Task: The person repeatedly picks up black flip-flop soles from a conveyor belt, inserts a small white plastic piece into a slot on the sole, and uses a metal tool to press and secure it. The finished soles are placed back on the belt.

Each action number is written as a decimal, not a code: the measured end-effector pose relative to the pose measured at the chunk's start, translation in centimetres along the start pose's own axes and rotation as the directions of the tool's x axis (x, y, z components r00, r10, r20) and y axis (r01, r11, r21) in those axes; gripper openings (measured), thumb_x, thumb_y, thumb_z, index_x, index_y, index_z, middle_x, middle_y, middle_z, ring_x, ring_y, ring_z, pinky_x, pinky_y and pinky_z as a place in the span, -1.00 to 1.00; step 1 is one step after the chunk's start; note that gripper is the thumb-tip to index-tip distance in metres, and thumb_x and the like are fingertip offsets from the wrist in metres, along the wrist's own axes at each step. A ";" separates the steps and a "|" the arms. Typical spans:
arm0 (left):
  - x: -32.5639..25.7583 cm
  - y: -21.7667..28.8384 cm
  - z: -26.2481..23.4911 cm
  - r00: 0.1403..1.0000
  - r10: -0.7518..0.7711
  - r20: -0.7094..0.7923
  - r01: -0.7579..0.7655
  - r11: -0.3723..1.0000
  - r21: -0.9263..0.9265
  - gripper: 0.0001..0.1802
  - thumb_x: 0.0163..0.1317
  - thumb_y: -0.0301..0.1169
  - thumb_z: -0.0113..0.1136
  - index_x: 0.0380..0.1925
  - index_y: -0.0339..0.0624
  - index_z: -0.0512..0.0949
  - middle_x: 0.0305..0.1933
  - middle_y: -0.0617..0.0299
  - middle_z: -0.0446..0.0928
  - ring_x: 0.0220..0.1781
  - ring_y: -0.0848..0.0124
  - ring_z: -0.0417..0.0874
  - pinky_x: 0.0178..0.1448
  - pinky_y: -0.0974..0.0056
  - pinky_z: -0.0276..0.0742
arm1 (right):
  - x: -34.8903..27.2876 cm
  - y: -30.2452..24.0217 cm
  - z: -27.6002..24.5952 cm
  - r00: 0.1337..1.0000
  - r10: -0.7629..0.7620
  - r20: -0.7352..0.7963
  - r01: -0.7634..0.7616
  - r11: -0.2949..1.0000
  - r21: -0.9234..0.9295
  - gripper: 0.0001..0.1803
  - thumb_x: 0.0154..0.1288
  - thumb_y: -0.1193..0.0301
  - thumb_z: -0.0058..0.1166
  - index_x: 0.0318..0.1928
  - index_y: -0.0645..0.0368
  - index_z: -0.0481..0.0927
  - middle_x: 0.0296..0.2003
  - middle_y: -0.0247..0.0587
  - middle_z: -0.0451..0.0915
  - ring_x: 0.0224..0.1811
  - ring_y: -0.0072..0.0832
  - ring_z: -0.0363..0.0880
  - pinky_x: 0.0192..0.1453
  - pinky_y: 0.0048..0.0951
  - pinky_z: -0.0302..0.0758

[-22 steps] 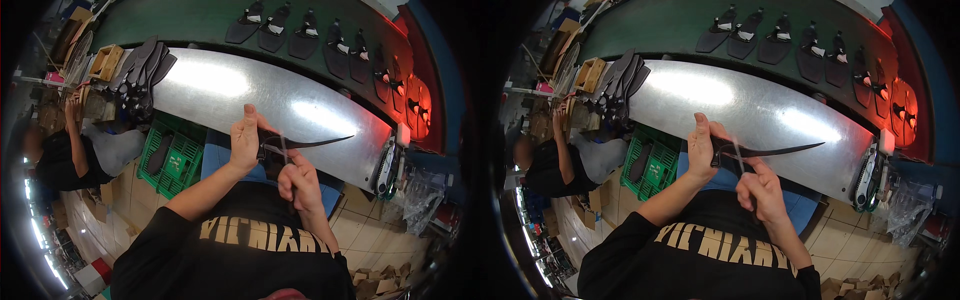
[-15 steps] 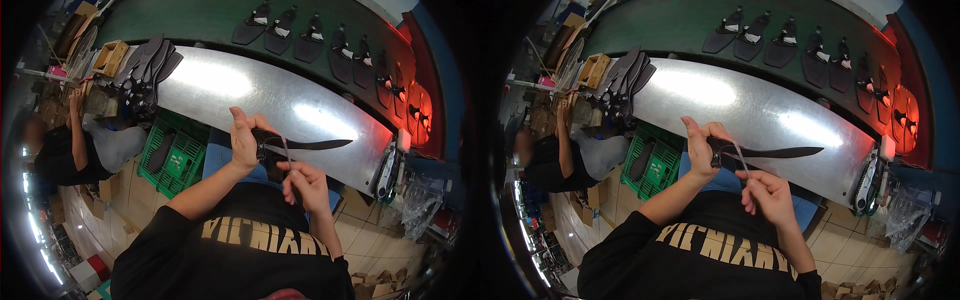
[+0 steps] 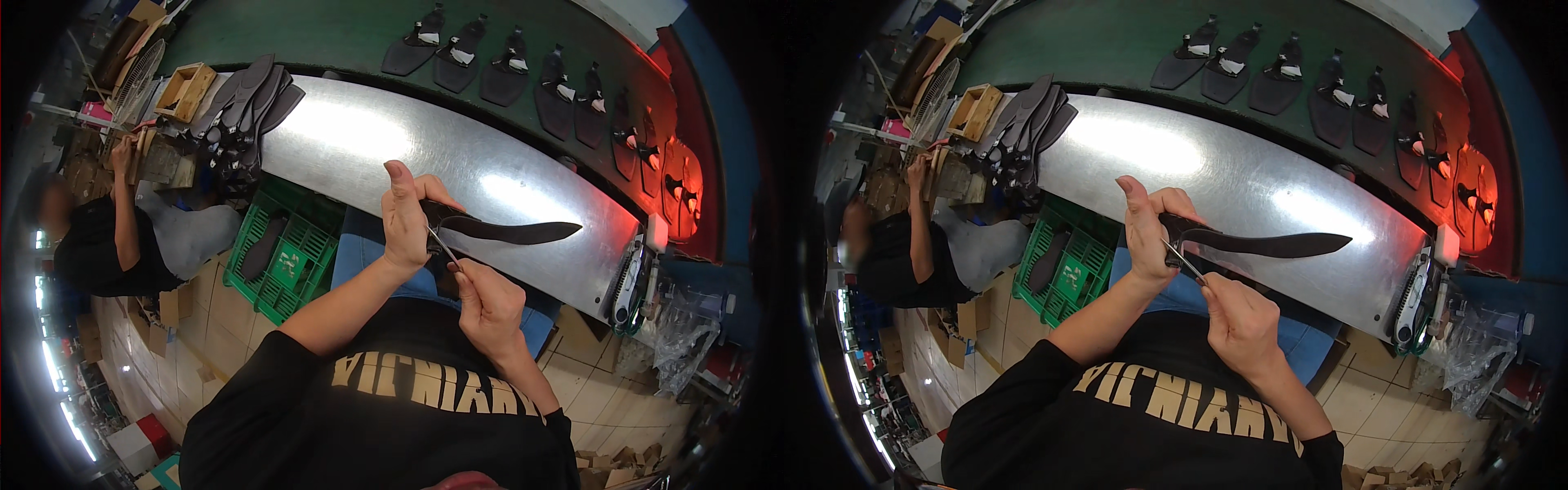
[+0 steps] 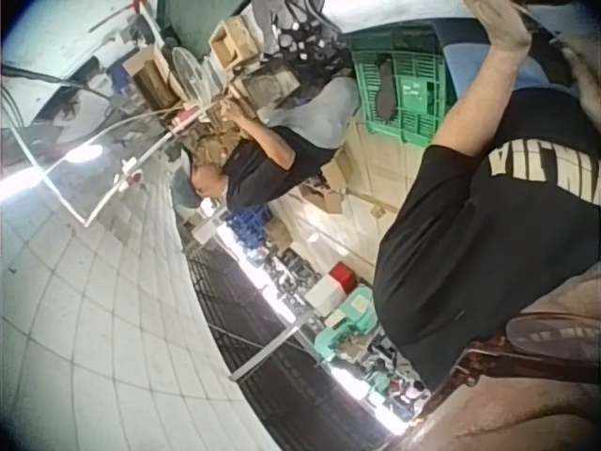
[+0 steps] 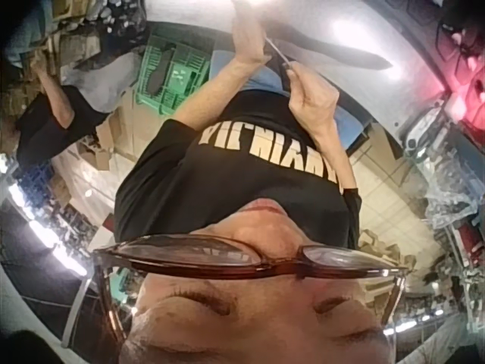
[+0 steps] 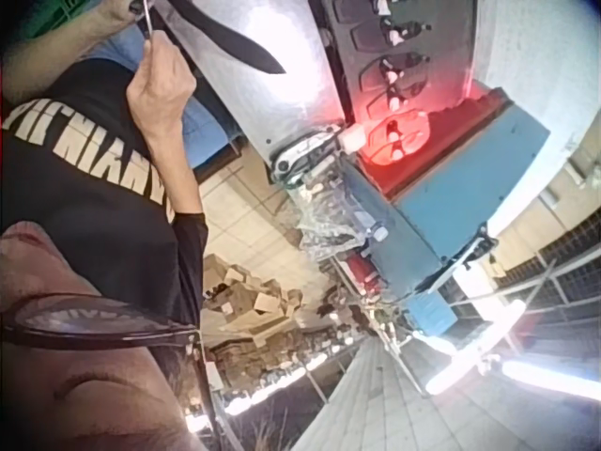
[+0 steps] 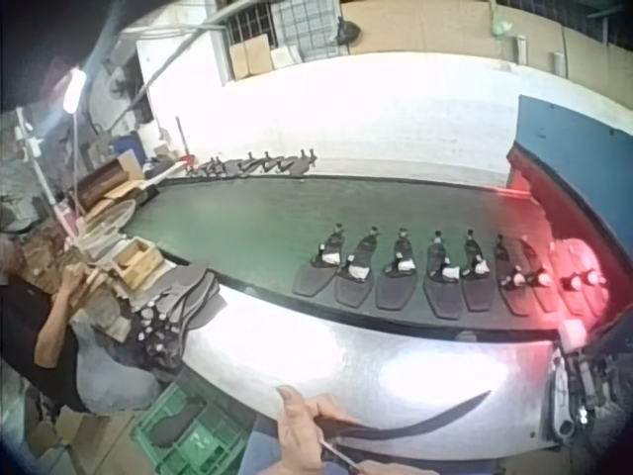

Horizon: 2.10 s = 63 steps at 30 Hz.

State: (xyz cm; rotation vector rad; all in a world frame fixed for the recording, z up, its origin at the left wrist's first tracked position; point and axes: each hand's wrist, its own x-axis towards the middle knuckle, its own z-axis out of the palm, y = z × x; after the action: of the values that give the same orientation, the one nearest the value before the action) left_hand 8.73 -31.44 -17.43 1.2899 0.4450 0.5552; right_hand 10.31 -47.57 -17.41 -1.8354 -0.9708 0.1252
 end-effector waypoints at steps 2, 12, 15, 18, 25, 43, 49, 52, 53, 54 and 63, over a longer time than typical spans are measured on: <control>0.4 -0.2 0.4 0.998 -0.037 -0.053 0.033 0.996 -0.080 -0.04 0.34 0.34 -0.57 -0.75 -0.25 0.49 -0.68 0.20 0.50 -0.64 0.50 0.46 -0.44 0.44 0.40 | 0.1 0.1 0.1 0.996 -0.088 -0.028 0.088 0.996 -0.007 -0.86 0.16 0.60 0.15 -0.24 0.24 0.59 -0.47 -0.11 0.58 -0.52 -0.25 0.58 -0.45 -0.35 0.47; 0.5 0.4 2.5 0.783 -0.607 0.134 0.524 0.529 -0.668 -0.37 0.23 0.33 -0.10 -0.54 -0.03 0.42 -0.50 0.27 0.49 -0.41 0.42 0.56 -0.39 0.30 0.50 | 1.3 0.9 -0.6 0.993 0.093 -0.074 -0.086 0.992 0.093 -0.58 0.26 0.65 -0.01 0.15 0.27 0.44 -0.61 -0.19 0.57 -0.62 -0.56 0.53 -0.45 -0.56 0.44; 0.2 -3.1 0.9 0.815 -0.484 0.319 0.549 0.466 -0.694 -0.33 0.20 0.38 -0.12 -0.48 -0.04 0.43 -0.44 0.24 0.49 -0.41 0.38 0.56 -0.41 0.30 0.49 | 1.9 0.9 -0.8 0.997 0.062 -0.038 -0.060 0.997 0.039 -0.53 0.23 0.63 0.04 0.19 0.23 0.42 -0.55 -0.13 0.58 -0.57 -0.33 0.59 -0.43 -0.42 0.48; 0.2 -2.3 1.3 0.801 -0.522 0.293 0.549 0.448 -0.706 -0.39 0.26 0.30 -0.11 -0.55 -0.01 0.45 -0.40 0.29 0.51 -0.29 0.36 0.54 -0.24 0.27 0.46 | 1.9 0.4 -0.3 0.992 0.122 -0.040 -0.121 0.992 0.023 -0.58 0.22 0.61 0.07 0.12 0.19 0.46 -0.51 -0.11 0.59 -0.53 -0.22 0.62 -0.43 -0.33 0.49; 0.5 -1.6 1.8 0.786 -0.589 0.185 0.558 0.548 -0.623 -0.29 0.21 0.42 -0.25 -0.51 -0.03 0.40 -0.56 0.27 0.45 -0.46 0.34 0.50 -0.35 0.29 0.42 | 1.3 1.3 -0.6 0.991 0.133 0.008 -0.132 0.987 -0.092 -0.91 0.24 0.55 0.09 -0.28 0.18 0.45 -0.51 -0.05 0.54 -0.49 -0.14 0.58 -0.45 -0.23 0.43; 1.1 -2.0 1.1 0.807 -0.576 0.132 0.574 0.710 -0.409 -0.21 0.25 0.41 -0.35 -0.50 -0.15 0.39 -0.71 0.22 0.33 -0.68 0.33 0.39 -0.53 0.31 0.38 | 0.6 0.6 -0.7 0.997 -0.031 0.077 0.043 0.987 -0.153 -0.89 0.17 0.53 0.14 -0.38 0.16 0.46 -0.59 -0.16 0.44 -0.56 -0.21 0.50 -0.49 -0.26 0.41; 4.6 0.8 -1.1 0.909 -0.398 0.125 0.416 0.851 -0.320 -0.35 0.38 0.22 -0.25 -0.33 -0.21 0.45 -0.55 0.09 0.53 -0.60 0.30 0.56 -0.46 0.28 0.53 | 1.9 0.2 -1.5 0.999 0.011 0.030 -0.011 1.000 0.000 -0.93 0.23 0.58 0.05 -0.28 0.27 0.58 -0.56 -0.16 0.54 -0.60 -0.39 0.50 -0.48 -0.42 0.42; 7.3 4.9 -5.8 0.965 -0.261 -0.029 0.250 0.948 -0.196 -0.56 0.41 -0.04 -0.15 -0.23 -0.23 0.46 -0.46 0.08 0.57 -0.56 0.32 0.59 -0.44 0.27 0.55 | 2.5 0.5 -5.2 0.959 0.282 -0.009 -0.282 0.958 0.045 -0.90 0.29 0.58 0.01 -0.26 0.31 0.59 -0.51 -0.21 0.56 -0.56 -0.50 0.45 -0.46 -0.49 0.36; 8.4 5.4 -8.3 0.992 -0.105 -0.066 0.091 0.978 -0.187 -0.71 0.33 -0.24 -0.07 -0.20 -0.24 0.48 -0.37 0.09 0.60 -0.54 0.32 0.61 -0.45 0.27 0.56 | 2.7 1.0 -5.4 0.965 0.262 -0.035 -0.261 0.965 0.020 -0.89 0.29 0.58 0.00 -0.26 0.32 0.59 -0.49 -0.21 0.56 -0.53 -0.50 0.46 -0.44 -0.49 0.36; 9.0 7.4 -10.6 0.986 -0.048 -0.162 0.040 0.998 -0.053 -0.77 0.30 -0.28 0.02 -0.24 -0.21 0.52 -0.34 0.14 0.60 -0.45 0.37 0.62 -0.37 0.32 0.55 | 2.8 1.6 -5.5 0.967 0.247 -0.057 -0.247 0.969 -0.002 -0.89 0.30 0.58 -0.01 -0.25 0.32 0.59 -0.47 -0.21 0.57 -0.51 -0.50 0.47 -0.42 -0.50 0.37; 17.2 16.8 -32.5 0.940 0.090 -0.328 0.308 0.183 0.933 -0.57 0.04 -0.19 0.36 -0.15 -0.25 0.65 -0.20 0.12 0.67 -0.13 0.29 0.64 0.05 0.24 0.48 | 1.3 8.8 -12.1 0.930 0.199 -0.310 -0.326 0.836 -0.442 -0.81 0.33 0.58 -0.04 -0.12 0.32 0.60 -0.34 -0.12 0.47 -0.35 -0.34 0.47 -0.31 -0.45 0.37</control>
State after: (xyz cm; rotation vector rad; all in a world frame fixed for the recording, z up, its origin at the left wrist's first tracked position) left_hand 0.59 7.09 -8.41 2.4390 1.3411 0.2848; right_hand 22.04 -56.94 -18.27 -2.3816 -0.5898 -0.2037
